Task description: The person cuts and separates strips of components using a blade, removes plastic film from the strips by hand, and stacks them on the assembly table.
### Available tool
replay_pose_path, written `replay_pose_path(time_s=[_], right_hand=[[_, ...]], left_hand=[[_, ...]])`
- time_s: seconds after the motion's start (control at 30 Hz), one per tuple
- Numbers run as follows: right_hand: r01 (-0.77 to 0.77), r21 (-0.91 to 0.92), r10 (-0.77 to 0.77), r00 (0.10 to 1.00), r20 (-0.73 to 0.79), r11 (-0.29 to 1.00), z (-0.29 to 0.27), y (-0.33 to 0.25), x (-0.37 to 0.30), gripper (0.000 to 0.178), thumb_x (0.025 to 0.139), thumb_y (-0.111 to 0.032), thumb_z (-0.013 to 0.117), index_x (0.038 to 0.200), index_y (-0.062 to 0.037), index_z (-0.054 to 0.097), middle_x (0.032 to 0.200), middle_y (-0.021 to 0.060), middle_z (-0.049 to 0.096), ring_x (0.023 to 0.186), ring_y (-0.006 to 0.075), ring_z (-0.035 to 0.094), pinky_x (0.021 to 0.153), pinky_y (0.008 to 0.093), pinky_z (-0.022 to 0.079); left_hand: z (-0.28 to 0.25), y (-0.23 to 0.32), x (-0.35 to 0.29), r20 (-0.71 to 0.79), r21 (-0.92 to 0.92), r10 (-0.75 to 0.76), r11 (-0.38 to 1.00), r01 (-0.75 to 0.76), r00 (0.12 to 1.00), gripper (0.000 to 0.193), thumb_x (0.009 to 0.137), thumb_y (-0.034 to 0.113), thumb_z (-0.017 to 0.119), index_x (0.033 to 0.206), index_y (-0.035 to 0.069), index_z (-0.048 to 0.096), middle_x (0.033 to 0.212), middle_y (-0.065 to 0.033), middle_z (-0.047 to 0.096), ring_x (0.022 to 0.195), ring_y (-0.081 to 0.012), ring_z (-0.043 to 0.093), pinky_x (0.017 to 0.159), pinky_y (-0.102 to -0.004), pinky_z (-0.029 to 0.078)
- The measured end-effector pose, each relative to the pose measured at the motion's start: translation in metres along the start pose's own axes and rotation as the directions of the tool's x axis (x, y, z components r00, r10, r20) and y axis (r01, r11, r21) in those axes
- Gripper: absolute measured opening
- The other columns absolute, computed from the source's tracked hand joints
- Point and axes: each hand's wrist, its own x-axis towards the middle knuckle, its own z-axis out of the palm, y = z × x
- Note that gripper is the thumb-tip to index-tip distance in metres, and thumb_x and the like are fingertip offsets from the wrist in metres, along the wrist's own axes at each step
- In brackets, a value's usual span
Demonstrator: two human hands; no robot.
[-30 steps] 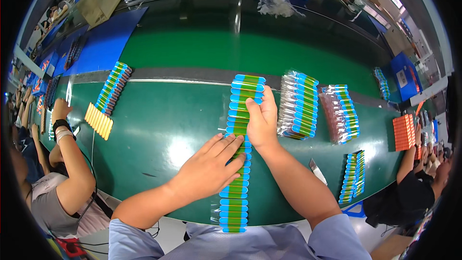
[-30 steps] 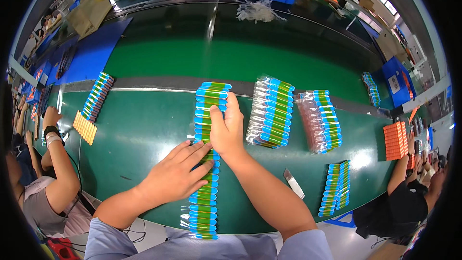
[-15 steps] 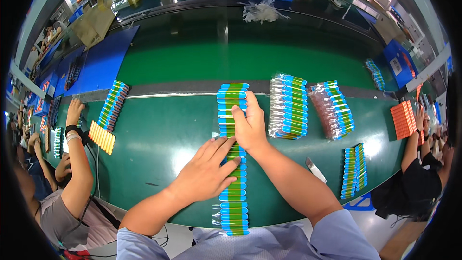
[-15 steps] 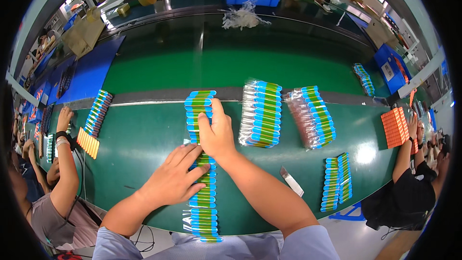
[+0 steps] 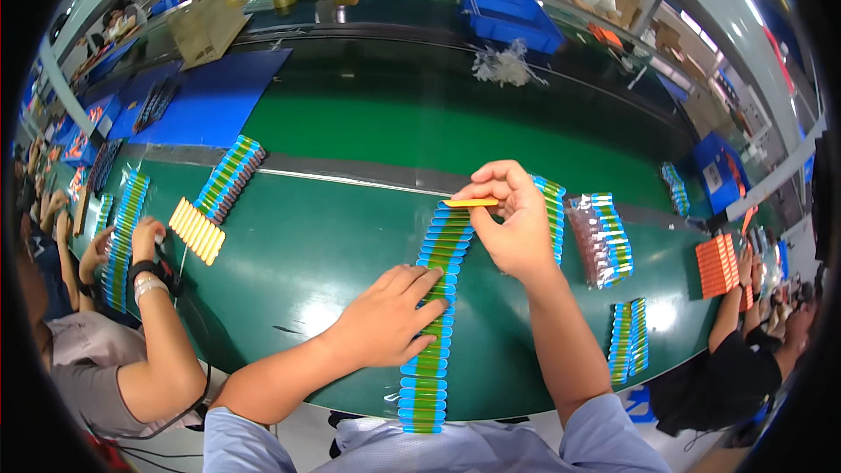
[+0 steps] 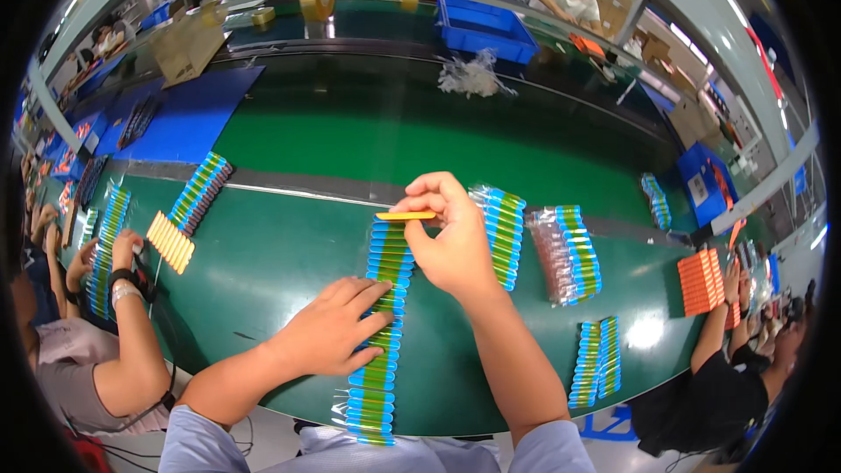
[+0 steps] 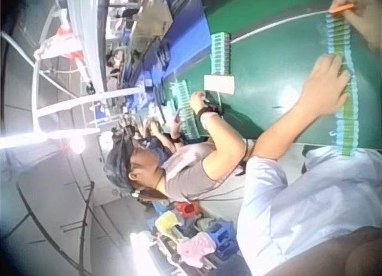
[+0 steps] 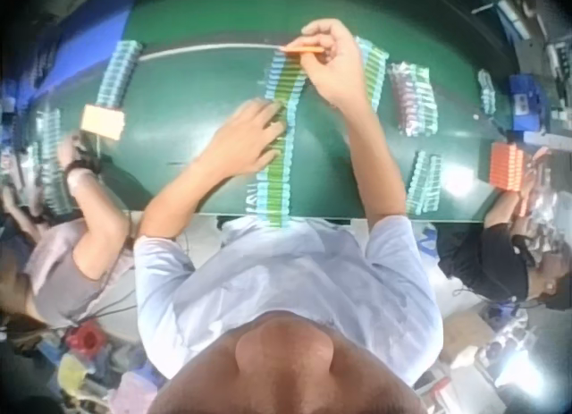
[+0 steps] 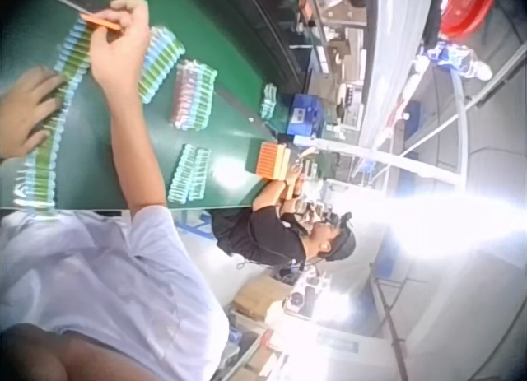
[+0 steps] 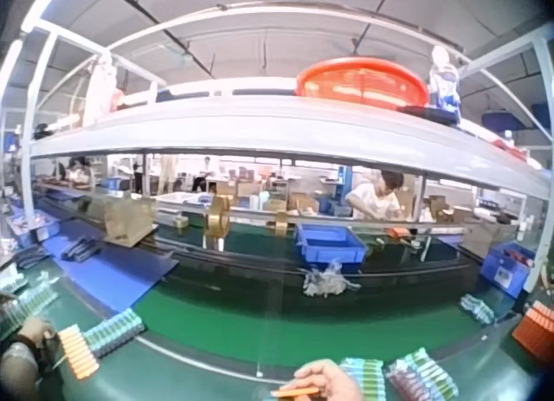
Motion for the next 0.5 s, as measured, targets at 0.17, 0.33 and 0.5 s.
replay_pose_path(time_s=[0.17,0.33,0.5], right_hand=[[0.155,-0.508,-0.101,0.986,0.132,0.847,-0.006,-0.006,0.040,0.012,0.081,0.004,0.064,0.092,0.0014,0.067,0.085,0.0144,0.074,0.085,0.0221,0.075,0.079,0.0336,0.058],[0.113,-0.771,0.071,0.977,0.201,0.627,-0.011,0.033,0.077,0.014,0.077,-0.007,0.068,0.090,-0.0045,0.074,0.084,0.0109,0.075,0.080,0.0278,0.073,0.075,0.0375,0.058],[0.124,-0.891,0.143,0.968,0.205,0.436,-0.002,0.052,0.085,0.015,0.076,-0.011,0.068,0.088,-0.0089,0.077,0.084,0.0105,0.075,0.082,0.0303,0.073,0.077,0.0415,0.059]], left_hand=[[0.000,0.001,-0.002,-0.017,0.001,-0.012,1.000,0.012,1.000,0.055,0.082,0.035,0.075,0.125,0.003,0.060,0.141,-0.0227,0.051,0.129,-0.0387,0.048,0.113,-0.0518,0.039],[0.003,-0.001,-0.005,-0.022,0.012,-0.001,1.000,0.001,1.000,0.056,0.082,0.035,0.075,0.126,0.003,0.060,0.141,-0.0226,0.051,0.130,-0.0385,0.048,0.113,-0.0511,0.039],[0.002,0.000,-0.008,-0.009,0.008,-0.007,1.000,0.007,1.000,0.057,0.082,0.035,0.075,0.127,0.003,0.060,0.141,-0.0221,0.052,0.131,-0.0386,0.047,0.112,-0.0499,0.039]])
